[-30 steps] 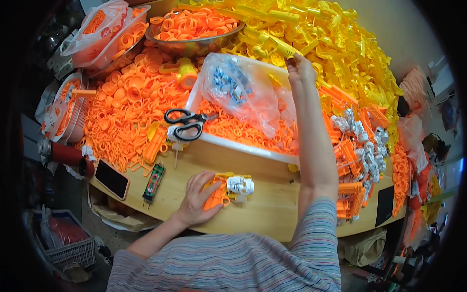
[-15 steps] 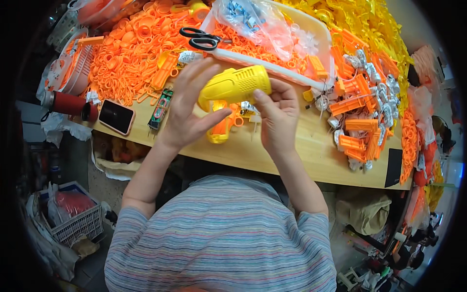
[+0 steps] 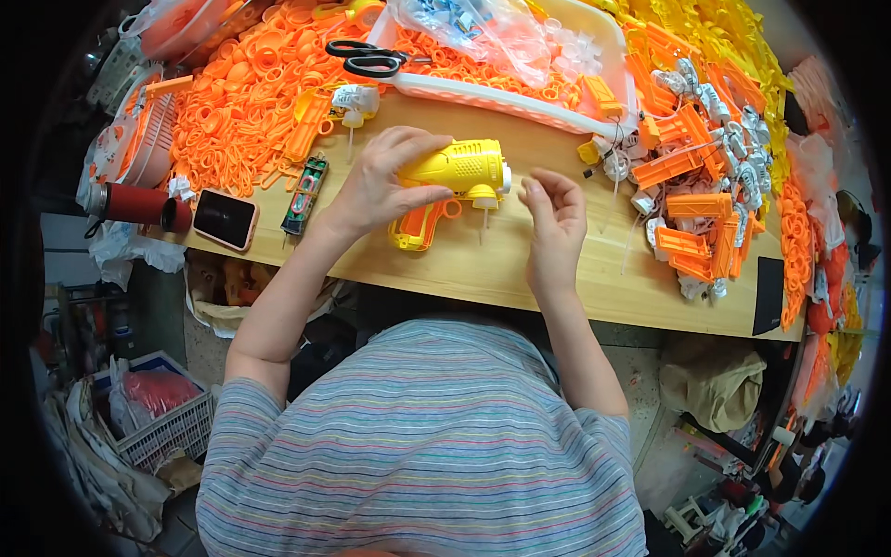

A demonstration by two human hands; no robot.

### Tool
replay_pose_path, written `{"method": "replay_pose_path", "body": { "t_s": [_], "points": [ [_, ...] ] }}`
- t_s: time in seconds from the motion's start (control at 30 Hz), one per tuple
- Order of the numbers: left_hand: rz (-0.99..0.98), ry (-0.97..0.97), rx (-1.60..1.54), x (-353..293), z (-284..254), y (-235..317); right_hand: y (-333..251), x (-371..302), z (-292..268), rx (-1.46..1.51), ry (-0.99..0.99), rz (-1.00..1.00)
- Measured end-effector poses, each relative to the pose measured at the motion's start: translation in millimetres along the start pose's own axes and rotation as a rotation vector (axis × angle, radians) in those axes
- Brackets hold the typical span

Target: Assembling plastic toy guns from various components on a workshop table.

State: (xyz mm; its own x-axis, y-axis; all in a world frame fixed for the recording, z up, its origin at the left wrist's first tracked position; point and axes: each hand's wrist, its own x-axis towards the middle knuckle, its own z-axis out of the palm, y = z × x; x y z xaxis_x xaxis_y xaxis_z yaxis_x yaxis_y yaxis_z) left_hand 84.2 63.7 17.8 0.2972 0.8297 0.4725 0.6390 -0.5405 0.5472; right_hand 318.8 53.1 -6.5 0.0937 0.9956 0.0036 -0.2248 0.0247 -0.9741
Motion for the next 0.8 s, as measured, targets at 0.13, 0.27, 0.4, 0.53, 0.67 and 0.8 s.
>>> {"method": "replay_pose_path", "body": {
  "t_s": [0.13,0.27,0.4,0.53,0.67,0.8],
  "points": [
    [0.046,-0.058,0.037,4.4,12.4,-4.5,9.7,-7.2,-8.8,0.006,0.01,0.208],
    [0.029,-0.091,0.028,6.4,18.6,-5.6,17.0,-7.2,-9.6,0.08,-0.031,0.279],
    [-0.028,-0.136,-0.028,6.4,20.6,-5.2,19.6,-5.6,-6.6,0.124,-0.051,0.343],
    [-0.042,-0.146,-0.048,7.0,19.3,-2.8,16.7,-4.4,-3.3,0.14,-0.051,0.362],
    [-0.086,-0.136,-0.075,5.1,21.6,-0.8,19.7,-1.8,-4.1,0.128,-0.056,0.371],
    [-0.159,-0.133,-0.011,4.1,23.2,3.1,15.4,-1.5,0.3,0.142,-0.047,0.408]
  ]
}}
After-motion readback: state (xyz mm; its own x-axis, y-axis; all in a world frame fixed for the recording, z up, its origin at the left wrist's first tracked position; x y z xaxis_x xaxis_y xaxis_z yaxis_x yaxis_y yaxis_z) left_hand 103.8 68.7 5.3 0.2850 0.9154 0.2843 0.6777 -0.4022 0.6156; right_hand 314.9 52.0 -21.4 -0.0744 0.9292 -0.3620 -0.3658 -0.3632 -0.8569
